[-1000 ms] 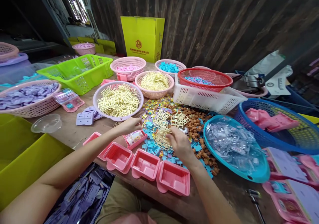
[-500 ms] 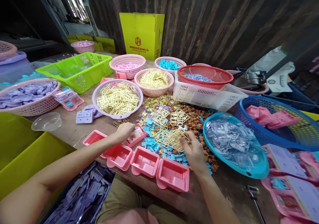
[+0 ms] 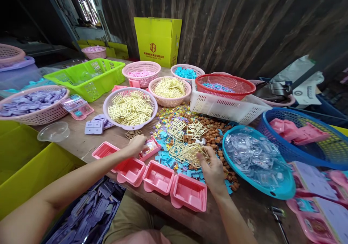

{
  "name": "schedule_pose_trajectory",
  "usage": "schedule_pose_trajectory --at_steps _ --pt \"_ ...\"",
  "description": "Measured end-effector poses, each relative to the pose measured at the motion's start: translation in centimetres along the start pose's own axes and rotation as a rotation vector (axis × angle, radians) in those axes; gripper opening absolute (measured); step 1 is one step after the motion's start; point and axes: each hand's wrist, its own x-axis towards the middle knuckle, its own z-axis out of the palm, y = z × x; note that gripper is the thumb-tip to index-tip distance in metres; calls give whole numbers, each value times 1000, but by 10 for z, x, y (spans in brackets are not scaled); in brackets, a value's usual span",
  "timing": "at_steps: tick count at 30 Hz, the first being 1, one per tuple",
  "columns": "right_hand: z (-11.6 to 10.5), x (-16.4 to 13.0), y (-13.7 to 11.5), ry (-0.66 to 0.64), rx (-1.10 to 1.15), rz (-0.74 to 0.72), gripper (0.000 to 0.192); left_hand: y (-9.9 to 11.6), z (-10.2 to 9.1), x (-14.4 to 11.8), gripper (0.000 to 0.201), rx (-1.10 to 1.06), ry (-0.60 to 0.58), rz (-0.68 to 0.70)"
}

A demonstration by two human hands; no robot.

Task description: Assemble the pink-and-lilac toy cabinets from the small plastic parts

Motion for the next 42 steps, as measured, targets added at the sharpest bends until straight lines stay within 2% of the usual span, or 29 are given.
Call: schedule_pose_trajectory --at_steps 7,11,14,17,20,23,26,27,29,32,35,37,40,42 --pt "0 -4 2 6 -2 42 31 -2 -4 0 15 -176 89 27" --pt "-1 -4 4 41 95 22 41 -10 -21 5 11 -368 77 102" --pt "-1 -3 -1 -34 160 40 44 -5 -35 2 16 -503 86 189" --pt "1 -3 -16 -210 187 28 33 17 -44 -8 23 -698 14 269" --pt "7 -1 -38 -371 154 -114 23 50 -47 -17 22 -835 -93 375" --pt "12 4 -57 -412 91 -315 15 79 -48 -18 16 -806 -112 540" --pt "12 8 -63 -437 66 -382 15 96 -48 -12 15 -820 -54 612" --pt "10 9 -61 -450 60 -368 16 98 -47 -10 15 -847 -70 607" --pt "5 10 -53 -455 27 -293 16 98 -47 -8 21 -948 -189 584" --pt "-4 10 -34 -391 31 -75 19 94 -44 -11 30 -1233 -365 474" --pt "-6 9 -15 -265 270 167 30 97 -35 -17 46 -1497 -444 247" --pt "-1 9 -8 -191 470 287 38 106 -25 -23 53 -1621 -578 151" --pt "11 8 -6 -124 621 360 46 129 -10 -32 51 -1812 -759 87" --pt "18 6 -7 -101 622 328 45 143 -4 -37 46 -1950 -733 28"
